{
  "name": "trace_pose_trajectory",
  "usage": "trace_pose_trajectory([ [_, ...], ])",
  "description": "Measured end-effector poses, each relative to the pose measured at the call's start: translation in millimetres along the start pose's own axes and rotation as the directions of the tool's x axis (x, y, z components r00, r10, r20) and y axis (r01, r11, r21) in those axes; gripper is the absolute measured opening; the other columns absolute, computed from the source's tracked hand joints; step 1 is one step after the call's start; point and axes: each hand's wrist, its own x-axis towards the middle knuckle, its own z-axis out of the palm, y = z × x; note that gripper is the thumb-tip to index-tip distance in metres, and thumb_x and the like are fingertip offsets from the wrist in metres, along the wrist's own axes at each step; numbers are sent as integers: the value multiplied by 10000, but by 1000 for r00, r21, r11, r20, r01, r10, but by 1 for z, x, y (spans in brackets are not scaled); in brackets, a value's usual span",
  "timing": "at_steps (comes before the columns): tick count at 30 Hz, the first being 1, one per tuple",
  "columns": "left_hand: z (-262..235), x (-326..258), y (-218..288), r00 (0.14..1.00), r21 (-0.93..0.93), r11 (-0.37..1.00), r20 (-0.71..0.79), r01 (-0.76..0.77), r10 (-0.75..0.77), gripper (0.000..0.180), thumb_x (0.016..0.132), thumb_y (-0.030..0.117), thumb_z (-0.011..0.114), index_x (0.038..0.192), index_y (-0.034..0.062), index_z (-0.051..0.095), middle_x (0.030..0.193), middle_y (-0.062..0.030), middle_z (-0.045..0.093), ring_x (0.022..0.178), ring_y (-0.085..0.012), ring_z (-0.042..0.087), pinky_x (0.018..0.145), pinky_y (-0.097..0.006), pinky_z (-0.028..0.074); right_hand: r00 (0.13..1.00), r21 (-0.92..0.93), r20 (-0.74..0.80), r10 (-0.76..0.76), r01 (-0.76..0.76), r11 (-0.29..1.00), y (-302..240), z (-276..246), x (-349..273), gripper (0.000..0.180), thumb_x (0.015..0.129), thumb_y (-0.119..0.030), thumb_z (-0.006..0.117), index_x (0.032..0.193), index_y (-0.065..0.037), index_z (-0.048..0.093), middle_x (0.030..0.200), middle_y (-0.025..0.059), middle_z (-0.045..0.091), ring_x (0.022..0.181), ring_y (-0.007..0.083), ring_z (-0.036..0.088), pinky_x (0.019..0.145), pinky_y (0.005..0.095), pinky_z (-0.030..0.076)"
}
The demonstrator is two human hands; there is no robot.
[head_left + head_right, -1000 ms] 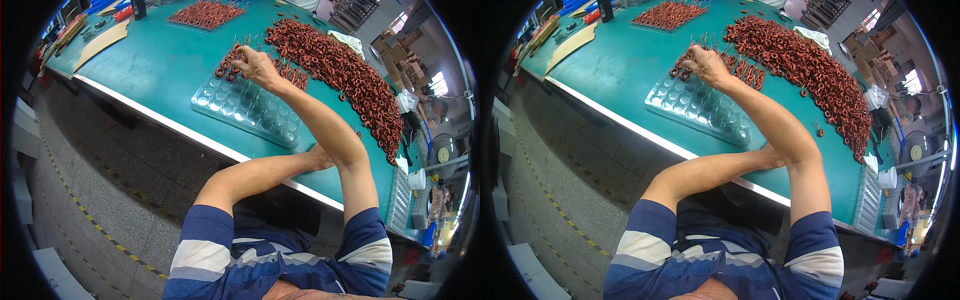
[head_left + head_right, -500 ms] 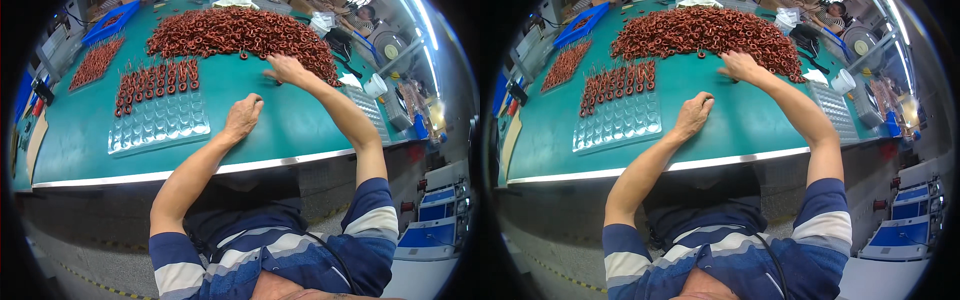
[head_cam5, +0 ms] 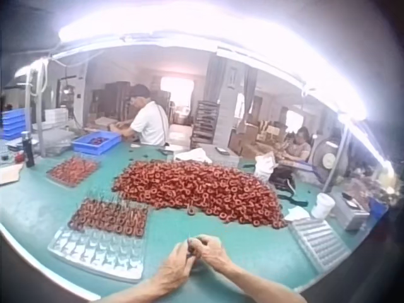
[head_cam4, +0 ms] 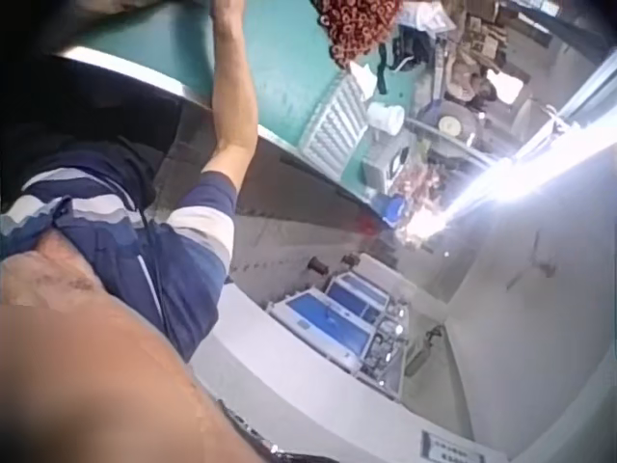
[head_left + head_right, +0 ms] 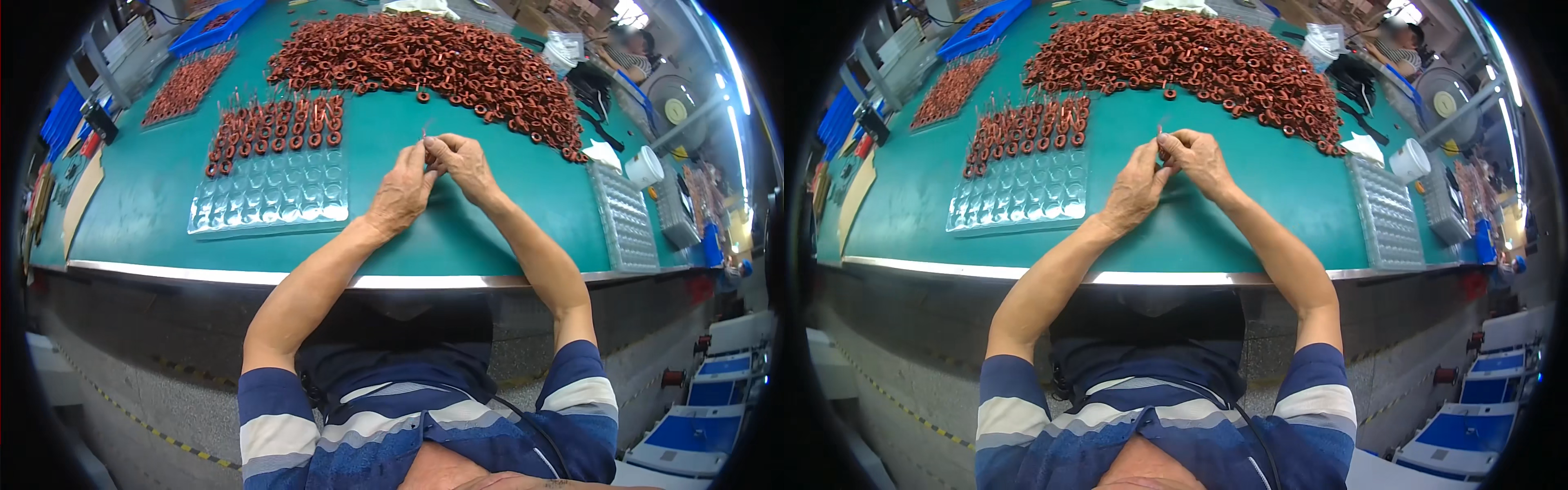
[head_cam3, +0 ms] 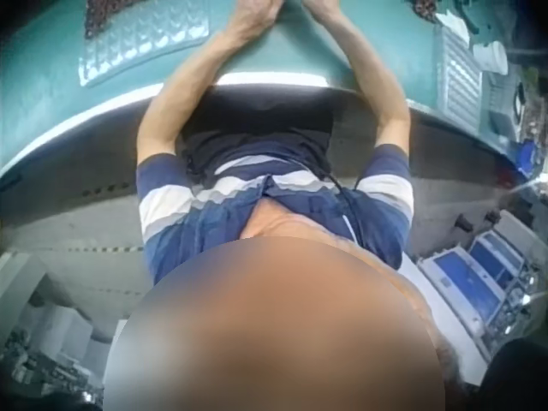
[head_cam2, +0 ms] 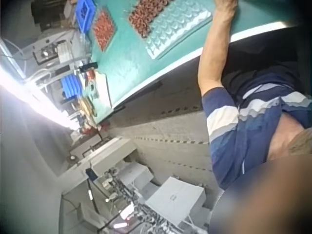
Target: The recorder is placing small red toroidal electronic components into individual slots of a clear plastic tray on a green workbench.
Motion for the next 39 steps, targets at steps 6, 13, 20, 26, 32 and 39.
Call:
trace_pose_trajectory([
  [6,-7,3,-4,999,-66,997,-30,40,-42,315,971,172,469,1217,-25,474,1004,-205,573,816,-338,619,693,-392,525,991,-114,-87,-106,96,989,2,15,-14,428,969,-368,539,815,11,665,634,46,623,555,102,552,489,258,448],
  [13,-18,16,-6,930,-677,643,203,359,-306,321,1029,281,380,1091,7,535,823,-89,613,635,-137,591,579,-253,469,961,83,-227,-155,178,981,3,-13,-3,403,914,-381,635,888,21,659,727,52,629,683,116,598,633,245,494],
  [20,-25,15,4,916,-689,604,284,400,-283,265,1019,242,413,1117,17,512,755,-67,588,596,-103,536,545,-238,443,998,115,-54,12,-6,993,-6,-2,-14,268,929,-200,586,987,54,648,791,52,618,714,122,575,674,261,487],
  [26,-30,12,11,983,-423,892,154,159,-103,233,963,194,542,1149,55,520,837,-22,574,692,-83,479,622,-249,432,982,550,57,180,-182,815,7,-3,-12,224,919,-180,633,1023,19,632,790,15,591,699,93,547,660,230,481],
  [32,-21,10,13,987,-334,939,157,80,-29,286,943,152,530,1205,40,505,945,-123,650,780,-186,609,754,-344,504,988,438,-32,152,-123,891,-2,0,-17,283,929,-206,614,1069,39,621,951,82,650,851,148,618,770,275,506],
  [39,-39,11,18,931,-477,805,263,354,-253,253,942,142,574,1162,18,555,832,-14,605,674,-77,528,576,-237,449,993,387,-16,117,-102,916,1,0,-9,226,946,-194,570,1016,1,659,889,58,657,786,123,616,718,271,505],
])
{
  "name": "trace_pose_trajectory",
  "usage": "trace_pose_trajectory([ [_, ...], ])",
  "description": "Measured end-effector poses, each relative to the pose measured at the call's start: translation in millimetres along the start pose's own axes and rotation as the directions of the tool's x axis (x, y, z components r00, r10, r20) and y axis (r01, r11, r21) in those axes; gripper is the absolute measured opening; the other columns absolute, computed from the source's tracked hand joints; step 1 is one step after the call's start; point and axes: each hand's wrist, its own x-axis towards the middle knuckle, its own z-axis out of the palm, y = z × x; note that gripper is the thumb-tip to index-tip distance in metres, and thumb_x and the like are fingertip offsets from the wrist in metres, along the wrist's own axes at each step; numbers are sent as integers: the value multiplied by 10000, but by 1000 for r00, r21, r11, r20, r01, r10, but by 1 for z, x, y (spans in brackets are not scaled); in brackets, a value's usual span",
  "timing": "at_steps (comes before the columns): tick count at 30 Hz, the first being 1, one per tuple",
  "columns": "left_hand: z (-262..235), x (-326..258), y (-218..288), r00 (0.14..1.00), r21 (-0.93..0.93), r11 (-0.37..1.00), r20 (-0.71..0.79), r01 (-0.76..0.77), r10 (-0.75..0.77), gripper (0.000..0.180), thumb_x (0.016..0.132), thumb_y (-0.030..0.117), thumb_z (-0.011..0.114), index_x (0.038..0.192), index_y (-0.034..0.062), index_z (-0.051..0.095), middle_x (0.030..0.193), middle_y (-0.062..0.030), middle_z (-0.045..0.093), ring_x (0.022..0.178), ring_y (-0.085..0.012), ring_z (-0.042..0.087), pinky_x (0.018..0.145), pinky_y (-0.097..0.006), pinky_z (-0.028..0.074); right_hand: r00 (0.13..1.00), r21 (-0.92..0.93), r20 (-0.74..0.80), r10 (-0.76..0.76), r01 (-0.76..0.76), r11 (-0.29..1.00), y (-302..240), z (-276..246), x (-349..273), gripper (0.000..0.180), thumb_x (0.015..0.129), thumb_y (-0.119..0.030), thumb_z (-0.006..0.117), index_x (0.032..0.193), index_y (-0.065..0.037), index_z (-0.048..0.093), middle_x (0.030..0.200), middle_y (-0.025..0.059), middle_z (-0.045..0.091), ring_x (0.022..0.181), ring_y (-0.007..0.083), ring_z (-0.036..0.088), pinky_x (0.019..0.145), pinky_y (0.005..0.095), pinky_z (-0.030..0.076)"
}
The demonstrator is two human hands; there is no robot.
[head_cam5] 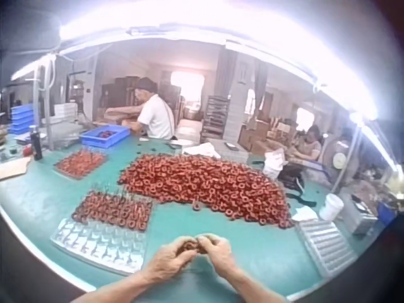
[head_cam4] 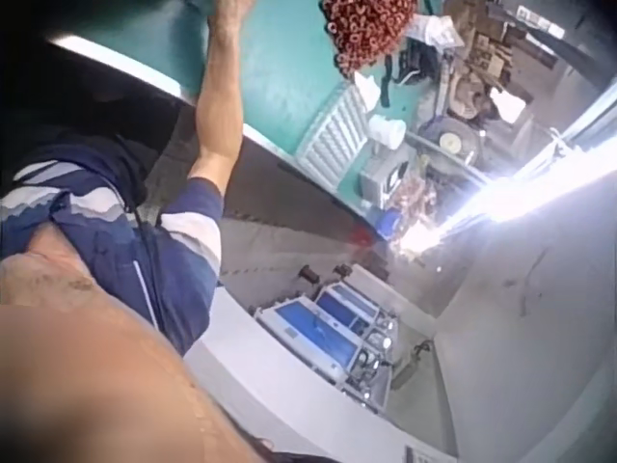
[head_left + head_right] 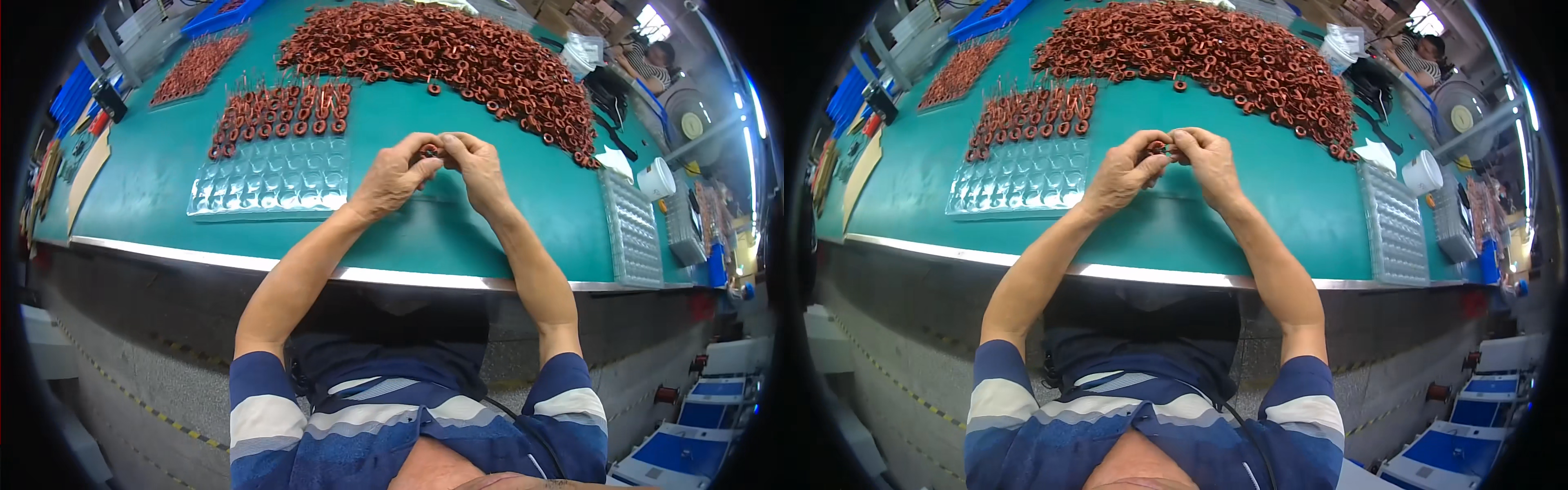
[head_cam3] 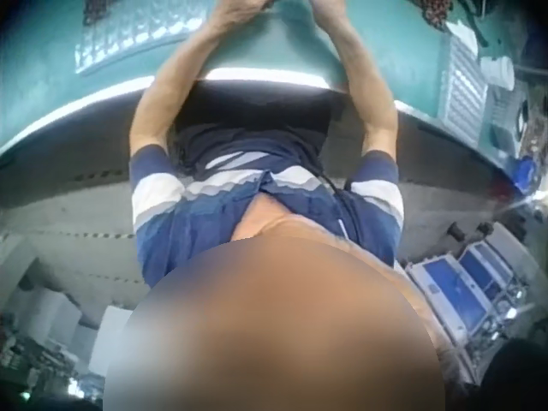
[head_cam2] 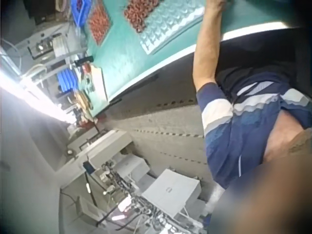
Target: The recorder is placing small red toroidal electronic components into individual slots of a clear plastic tray on a green workbench.
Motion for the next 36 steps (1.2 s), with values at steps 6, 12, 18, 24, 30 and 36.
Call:
trace_pose_trajectory([
  [6,4,12,-20,951,363,922,-216,-134,223,236,921,130,576,1110,-8,556,841,-146,631,721,-209,601,649,-313,485,513,-794,404,-757,608,-12,-14,22,-26,68,842,-107,649,847,-39,648,699,104,552,655,265,558,587,369,452],
  [12,-1,2,-8,983,21,1000,-182,-22,26,185,936,123,553,1072,-1,533,731,-75,609,628,-143,579,573,-277,466,855,-563,-7,-519,426,708,-15,10,-20,148,892,-148,641,897,-6,682,670,42,581,588,128,524,510,294,408],
  [18,-2,-1,-5,998,-170,983,-5,-66,66,181,995,145,485,1124,23,448,756,-16,487,626,-97,480,554,-234,415,999,-36,-28,-34,33,999,-14,-2,-6,225,918,-201,626,879,12,688,670,-26,527,571,44,412,485,190,311],
  [24,-1,4,-3,998,-301,953,47,-36,53,183,1000,151,470,1133,31,435,766,-19,486,636,-101,482,569,-241,417,980,152,105,170,-185,971,-10,-19,5,244,929,-235,612,963,2,657,694,-29,512,587,50,428,488,189,323],
  [30,-7,3,-8,1000,-388,922,-3,19,-22,218,1001,162,469,1175,41,417,830,-39,505,679,-111,501,595,-245,429,985,60,139,103,-113,992,-11,-10,-2,387,942,-389,581,1080,-29,613,772,-7,565,681,64,524,555,188,389],
  [36,-2,2,-7,1000,-416,909,-15,-21,16,271,1002,158,464,1240,30,438,841,-38,513,696,-111,515,614,-254,449,944,-89,329,34,-4,996,-5,4,-9,408,968,-449,505,1018,-62,626,880,18,652,824,111,624,713,254,462],
])
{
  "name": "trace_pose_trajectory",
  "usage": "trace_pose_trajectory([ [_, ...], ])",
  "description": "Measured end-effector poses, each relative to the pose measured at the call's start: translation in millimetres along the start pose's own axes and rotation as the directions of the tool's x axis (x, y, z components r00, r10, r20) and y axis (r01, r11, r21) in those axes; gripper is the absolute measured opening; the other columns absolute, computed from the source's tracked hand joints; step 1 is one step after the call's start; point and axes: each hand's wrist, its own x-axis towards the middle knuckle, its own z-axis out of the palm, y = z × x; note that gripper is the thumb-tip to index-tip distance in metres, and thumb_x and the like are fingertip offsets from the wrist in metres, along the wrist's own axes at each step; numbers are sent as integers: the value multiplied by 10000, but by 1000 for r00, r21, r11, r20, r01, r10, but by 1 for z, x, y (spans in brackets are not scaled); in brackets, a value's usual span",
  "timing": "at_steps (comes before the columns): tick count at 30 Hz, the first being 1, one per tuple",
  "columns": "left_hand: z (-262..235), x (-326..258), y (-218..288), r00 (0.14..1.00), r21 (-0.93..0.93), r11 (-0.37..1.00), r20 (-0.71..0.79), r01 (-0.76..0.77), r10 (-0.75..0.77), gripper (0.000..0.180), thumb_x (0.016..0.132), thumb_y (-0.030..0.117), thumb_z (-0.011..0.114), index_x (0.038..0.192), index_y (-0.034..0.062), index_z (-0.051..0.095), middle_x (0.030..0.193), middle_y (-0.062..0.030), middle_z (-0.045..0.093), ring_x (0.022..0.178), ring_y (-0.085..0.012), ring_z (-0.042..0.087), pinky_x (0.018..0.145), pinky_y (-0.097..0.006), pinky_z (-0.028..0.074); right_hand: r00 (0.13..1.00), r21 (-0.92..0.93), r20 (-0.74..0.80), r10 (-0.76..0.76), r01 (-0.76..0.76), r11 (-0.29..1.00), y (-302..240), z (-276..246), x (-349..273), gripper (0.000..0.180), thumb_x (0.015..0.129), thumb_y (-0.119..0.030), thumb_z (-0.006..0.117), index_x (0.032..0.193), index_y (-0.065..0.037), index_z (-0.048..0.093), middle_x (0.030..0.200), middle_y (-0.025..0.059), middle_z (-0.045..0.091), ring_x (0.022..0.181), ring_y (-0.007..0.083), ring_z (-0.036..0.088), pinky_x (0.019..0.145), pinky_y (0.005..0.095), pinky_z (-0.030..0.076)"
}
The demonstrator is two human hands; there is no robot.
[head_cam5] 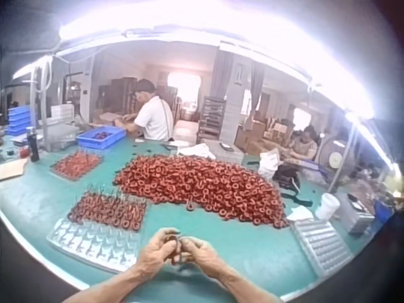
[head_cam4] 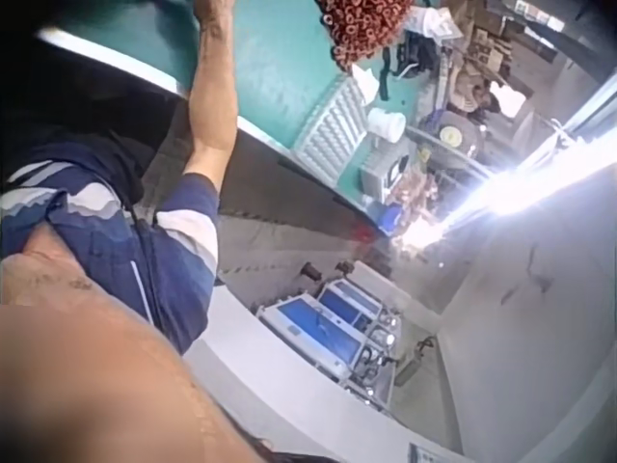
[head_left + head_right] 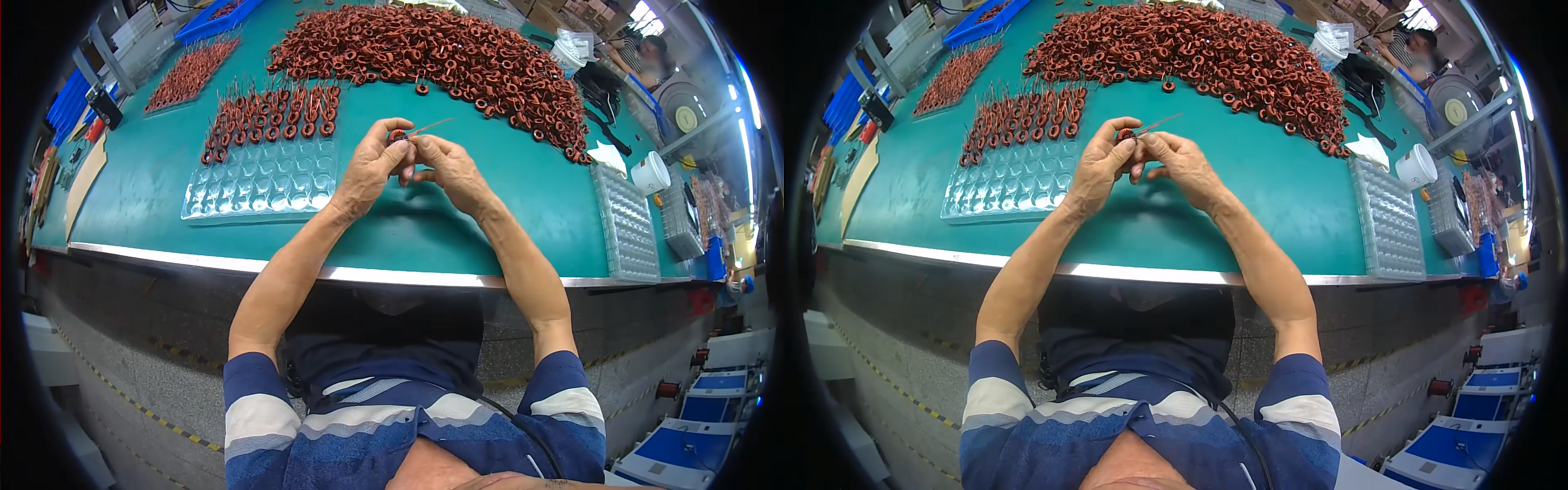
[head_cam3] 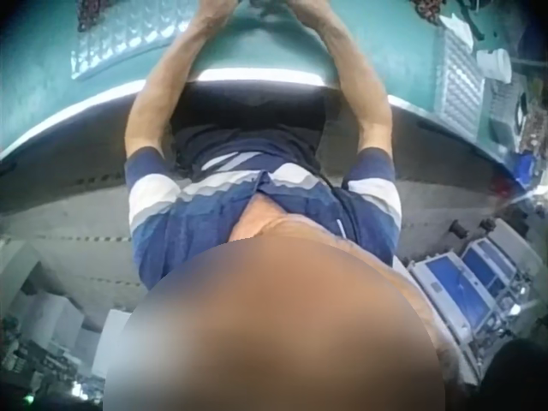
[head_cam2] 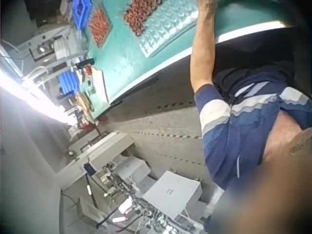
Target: The recorder is placing small red toroidal electronic components into individual slots of a clear plastic tray on a green workbench.
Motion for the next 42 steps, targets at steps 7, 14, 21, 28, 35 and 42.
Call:
trace_pose_trajectory([
  [7,7,-1,3,996,346,937,-57,-41,65,236,990,119,472,1196,4,484,756,-24,516,638,-94,506,588,-244,443,831,-689,-202,-518,255,679,-3,17,-5,313,982,-228,503,909,27,671,706,49,651,659,120,606,609,269,496],
  [14,11,-5,3,993,459,883,-17,-94,115,204,983,100,474,1166,10,490,743,-30,517,637,-100,518,574,-245,437,983,103,-181,1,18,995,-9,-6,-2,275,926,-248,590,812,-6,655,641,31,586,569,100,510,536,221,395],
  [21,3,-4,-2,999,72,997,-35,36,-34,232,1006,230,475,1095,18,507,712,-36,496,620,-129,533,569,-251,463,825,-373,-411,-388,236,897,4,-5,6,448,870,-319,699,1132,27,589,831,59,647,734,117,620,595,230,475],
  [28,-11,-3,1,955,22,955,5,296,-297,412,1008,405,434,1092,14,534,705,-39,513,597,-129,532,541,-248,456,978,-139,-209,10,-40,989,-14,-6,-4,203,887,-219,680,906,-18,659,680,17,612,564,47,528,490,187,421],
  [35,1,-3,3,995,255,965,53,63,-79,281,993,248,508,1140,8,519,727,-39,543,599,-119,529,552,-242,452,993,121,-100,57,-45,992,-13,-18,-4,187,881,-202,682,878,-19,641,694,16,600,570,67,515,515,211,428],
  [42,4,-3,-2,997,32,997,-33,73,-72,216,983,231,524,1066,32,516,707,-43,562,560,-108,545,478,-238,440,903,-450,-259,-342,200,870,-6,-13,2,249,890,-224,681,887,16,613,764,49,613,663,86,556,577,231,455],
])
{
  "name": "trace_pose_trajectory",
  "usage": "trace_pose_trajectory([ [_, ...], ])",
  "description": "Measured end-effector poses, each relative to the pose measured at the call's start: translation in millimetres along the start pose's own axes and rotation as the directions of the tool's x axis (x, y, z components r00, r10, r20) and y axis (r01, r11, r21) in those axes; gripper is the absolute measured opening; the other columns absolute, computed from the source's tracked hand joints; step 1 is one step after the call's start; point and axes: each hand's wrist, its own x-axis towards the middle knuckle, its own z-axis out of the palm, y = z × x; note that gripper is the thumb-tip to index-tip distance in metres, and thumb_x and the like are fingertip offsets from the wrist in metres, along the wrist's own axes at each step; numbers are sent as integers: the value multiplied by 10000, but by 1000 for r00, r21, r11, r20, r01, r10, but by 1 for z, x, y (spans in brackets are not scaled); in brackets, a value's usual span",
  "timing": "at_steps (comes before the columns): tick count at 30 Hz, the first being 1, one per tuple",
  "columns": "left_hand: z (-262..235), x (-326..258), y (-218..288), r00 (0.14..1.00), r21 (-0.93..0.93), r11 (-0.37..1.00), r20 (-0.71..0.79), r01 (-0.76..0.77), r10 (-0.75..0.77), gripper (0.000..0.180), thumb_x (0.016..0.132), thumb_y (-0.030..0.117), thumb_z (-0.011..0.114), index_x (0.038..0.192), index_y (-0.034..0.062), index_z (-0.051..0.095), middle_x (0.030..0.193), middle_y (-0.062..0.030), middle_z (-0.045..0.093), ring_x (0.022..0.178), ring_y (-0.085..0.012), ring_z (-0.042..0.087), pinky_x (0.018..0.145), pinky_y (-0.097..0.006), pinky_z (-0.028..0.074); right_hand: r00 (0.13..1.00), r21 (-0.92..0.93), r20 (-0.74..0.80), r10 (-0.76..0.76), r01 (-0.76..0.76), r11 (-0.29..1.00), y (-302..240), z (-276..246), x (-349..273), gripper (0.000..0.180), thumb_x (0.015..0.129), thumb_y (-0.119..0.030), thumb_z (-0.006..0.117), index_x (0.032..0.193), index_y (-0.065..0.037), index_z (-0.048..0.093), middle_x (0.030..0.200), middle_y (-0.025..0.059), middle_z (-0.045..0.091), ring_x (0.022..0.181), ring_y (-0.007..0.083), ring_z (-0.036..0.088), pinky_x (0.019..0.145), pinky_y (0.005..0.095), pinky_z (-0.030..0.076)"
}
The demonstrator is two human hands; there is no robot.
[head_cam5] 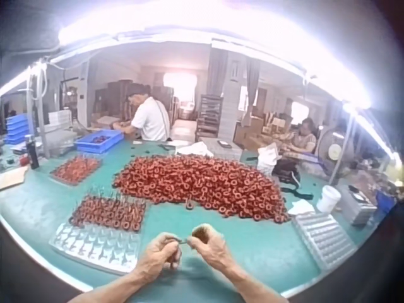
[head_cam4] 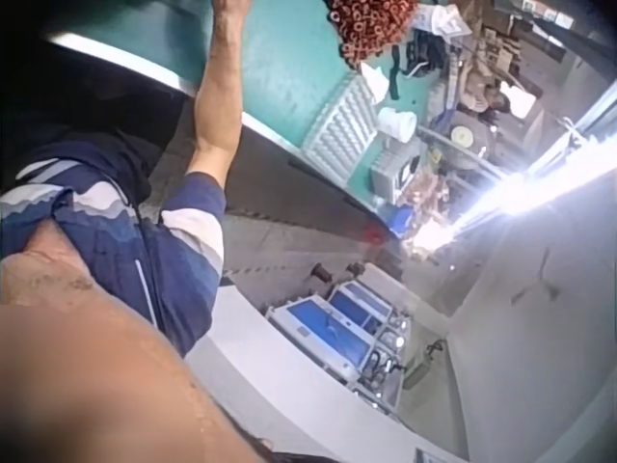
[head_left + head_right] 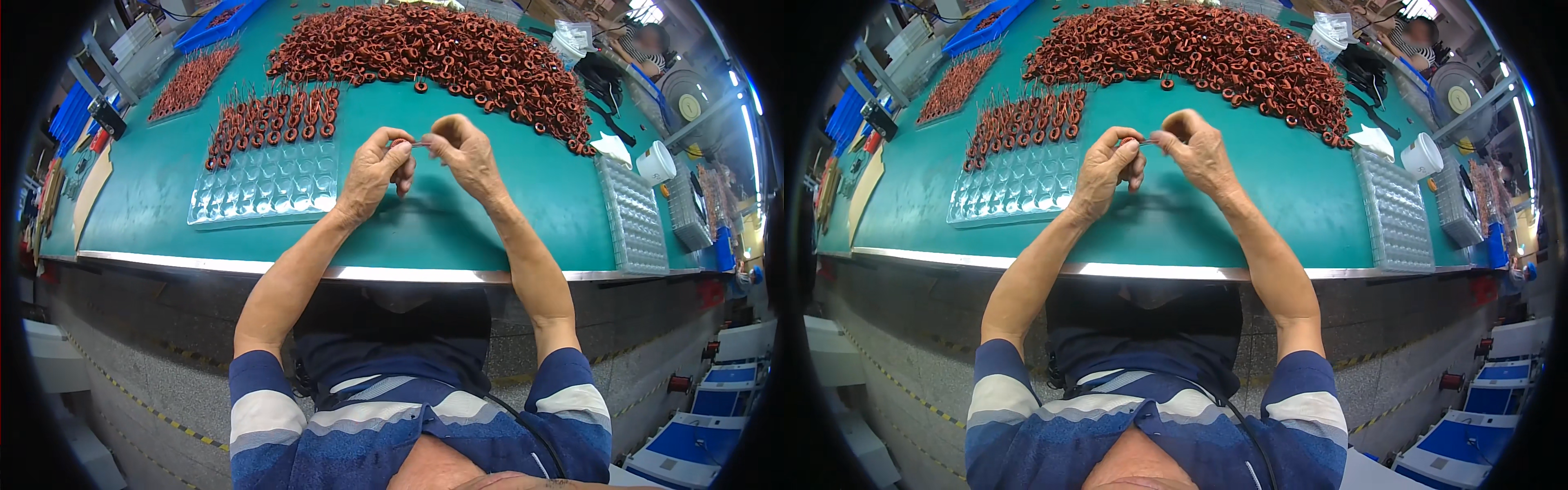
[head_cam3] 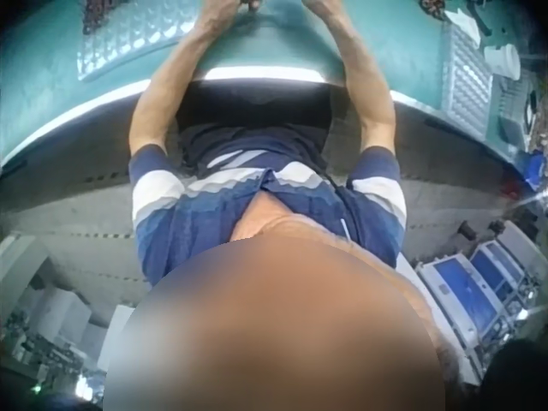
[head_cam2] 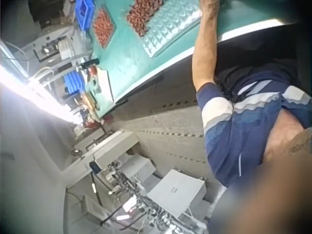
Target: The recorder is placing small red toroidal electronic components into individual slots of a clear plastic tray on a green workbench.
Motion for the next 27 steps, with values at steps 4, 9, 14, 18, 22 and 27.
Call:
trace_pose_trajectory([
  [4,-1,-1,3,992,99,994,-119,-38,50,194,995,227,505,1065,47,506,710,-38,554,564,-118,538,494,-252,446,981,52,-50,188,-185,981,-5,-20,3,326,922,-328,637,863,-7,622,708,27,607,537,54,511,473,197,396],
  [9,-3,-2,-1,982,430,898,-105,-95,154,186,995,199,498,1070,30,501,700,-27,549,562,-98,523,490,-246,429,899,198,234,371,-417,887,-16,7,-7,311,930,-344,618,852,-43,635,703,9,608,498,37,492,421,165,337],
  [14,-3,-3,3,995,460,883,41,-96,86,174,976,166,518,1083,28,520,780,-22,566,622,-85,521,558,-235,436,845,339,369,386,-510,791,-6,-1,-6,248,921,-303,632,829,-72,633,689,-15,594,531,30,501,431,149,348],
  [18,-3,-3,7,998,497,866,66,-44,12,209,956,180,570,1086,21,531,812,-21,572,655,-83,535,588,-235,448,802,334,405,440,-577,745,5,-9,0,224,911,-280,646,822,-76,630,679,-21,587,516,28,489,431,151,350],
  [22,-5,-3,5,997,602,796,79,-63,19,260,921,210,637,1056,5,550,808,-17,573,663,-84,546,595,-233,455,794,292,403,455,-583,758,6,-8,-1,224,897,-259,659,792,-64,627,661,-18,585,514,37,478,454,169,367],
  [27,1,-3,7,999,639,769,-31,14,7,240,940,193,609,1045,-9,531,819,-35,585,668,-96,561,601,-240,472,1000,-87,-14,6,-7,996,-7,14,-15,269,881,-242,666,740,-20,611,602,13,576,511,52,478,448,209,374],
])
